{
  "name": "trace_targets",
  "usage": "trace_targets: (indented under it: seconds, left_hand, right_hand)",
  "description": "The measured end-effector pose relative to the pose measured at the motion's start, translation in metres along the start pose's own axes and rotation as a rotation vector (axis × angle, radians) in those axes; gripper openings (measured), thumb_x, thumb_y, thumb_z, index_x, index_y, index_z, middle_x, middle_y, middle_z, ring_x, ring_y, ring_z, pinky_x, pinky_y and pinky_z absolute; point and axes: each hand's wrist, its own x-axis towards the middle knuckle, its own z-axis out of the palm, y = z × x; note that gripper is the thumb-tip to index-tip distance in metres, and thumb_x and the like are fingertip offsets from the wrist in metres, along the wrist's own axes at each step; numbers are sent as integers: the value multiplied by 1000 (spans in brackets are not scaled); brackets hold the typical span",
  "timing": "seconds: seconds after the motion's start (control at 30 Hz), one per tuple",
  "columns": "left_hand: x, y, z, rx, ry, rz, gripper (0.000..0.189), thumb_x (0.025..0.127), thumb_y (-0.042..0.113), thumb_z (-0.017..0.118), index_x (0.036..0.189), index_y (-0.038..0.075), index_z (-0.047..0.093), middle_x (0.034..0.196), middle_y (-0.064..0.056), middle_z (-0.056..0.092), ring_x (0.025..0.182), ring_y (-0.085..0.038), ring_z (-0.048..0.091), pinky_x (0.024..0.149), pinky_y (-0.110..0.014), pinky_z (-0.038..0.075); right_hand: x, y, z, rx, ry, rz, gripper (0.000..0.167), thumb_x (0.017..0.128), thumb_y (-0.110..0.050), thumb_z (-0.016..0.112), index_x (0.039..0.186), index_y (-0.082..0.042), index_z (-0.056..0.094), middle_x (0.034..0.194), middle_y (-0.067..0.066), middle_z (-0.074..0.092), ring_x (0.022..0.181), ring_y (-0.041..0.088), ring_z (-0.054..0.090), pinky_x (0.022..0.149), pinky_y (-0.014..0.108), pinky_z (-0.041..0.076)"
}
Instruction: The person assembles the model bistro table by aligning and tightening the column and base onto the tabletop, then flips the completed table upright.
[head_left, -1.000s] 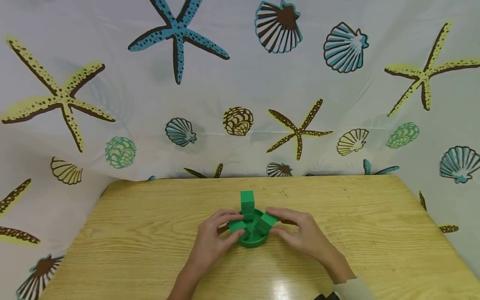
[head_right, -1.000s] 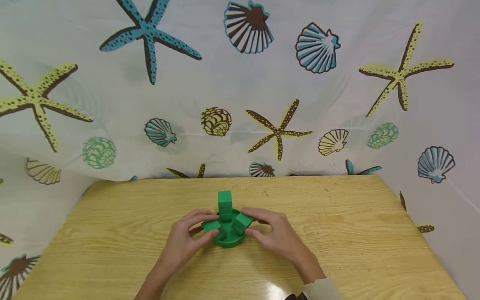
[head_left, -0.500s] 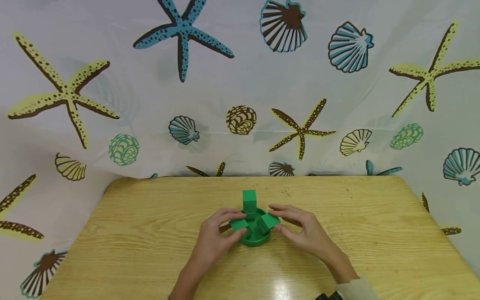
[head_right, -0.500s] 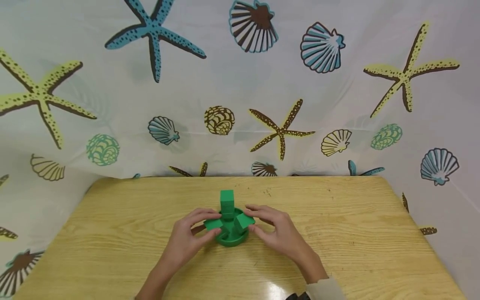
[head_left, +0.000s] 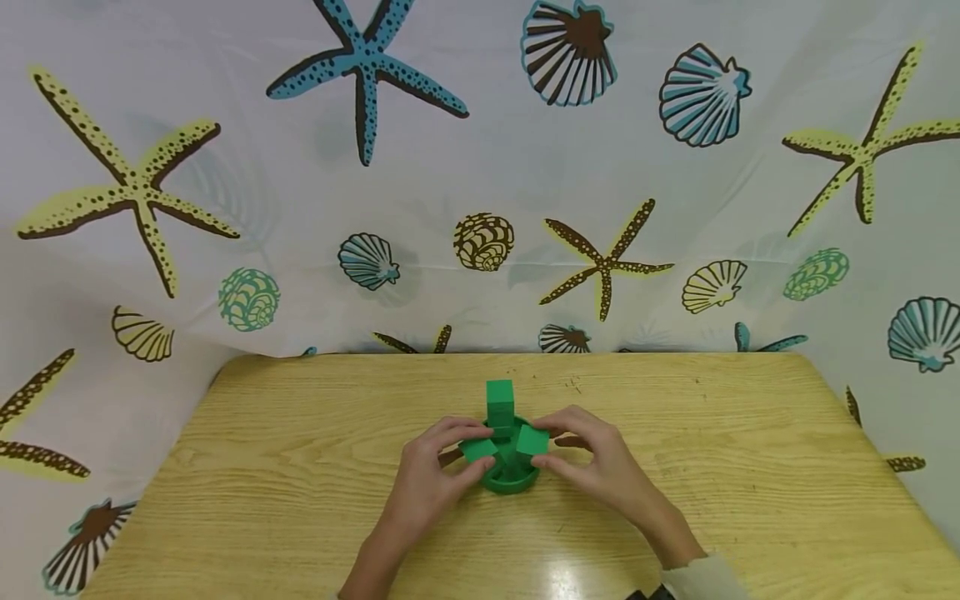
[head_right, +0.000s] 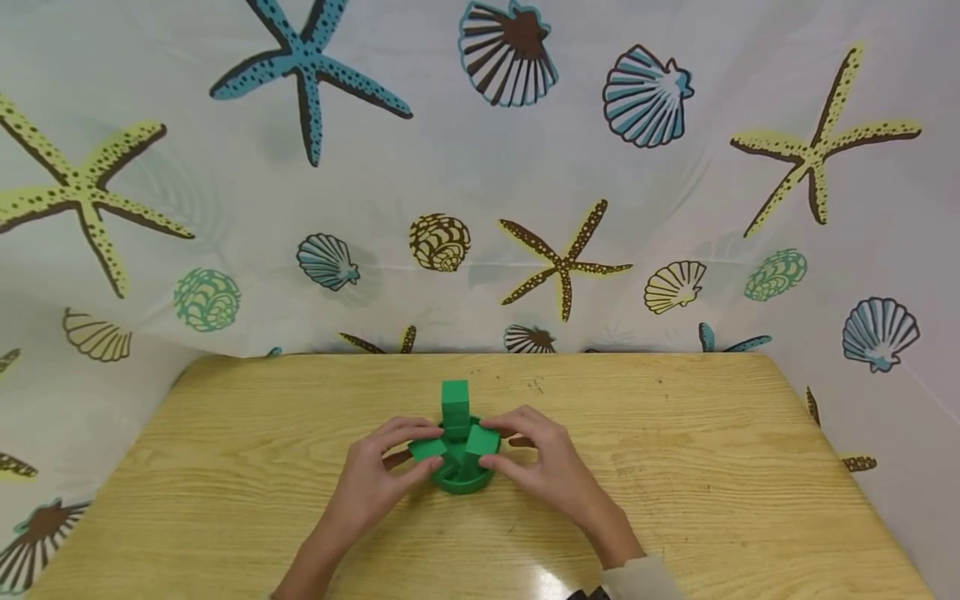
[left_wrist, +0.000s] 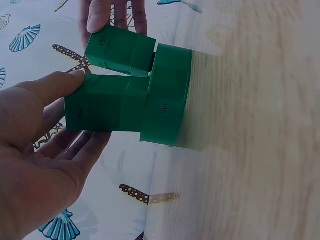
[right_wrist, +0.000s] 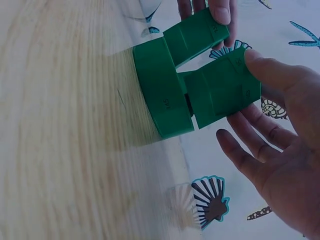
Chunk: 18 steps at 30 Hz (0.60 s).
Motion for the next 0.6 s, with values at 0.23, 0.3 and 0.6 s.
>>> trace_targets:
  seconds: [0.23, 0.3, 0.6]
  left_hand:
    - [1, 0, -1, -19, -3, 9, 26, 87, 7, 83, 113, 11, 79, 119, -2, 68, 115, -25, 66, 91, -39, 59]
    - [1, -1, -1, -20, -3, 10, 26, 87, 7, 83, 113, 12, 79, 119, -2, 68, 115, -25, 66, 91, -39, 59]
    - [1, -4, 0, 1, 1, -4, 27, 86, 6, 84, 112, 14, 79, 119, -1, 68, 115, -26, 66, 90, -36, 59]
  right_hand:
    - [4, -1, 6, -77, -15, 4, 41, 94, -16, 78, 133, -10, 69, 109, 1, 63, 97, 20, 65, 77, 45, 62]
    - [4, -1, 6, -93, -19, 10, 41, 94, -17, 78, 134, -12, 70, 108, 0, 62, 96, 19, 65, 76, 45, 61]
    - [8, -4, 3, -138, -85, 41, 44, 97, -19, 73, 139, -9, 65, 115, 0, 62, 95, 17, 66, 79, 36, 61]
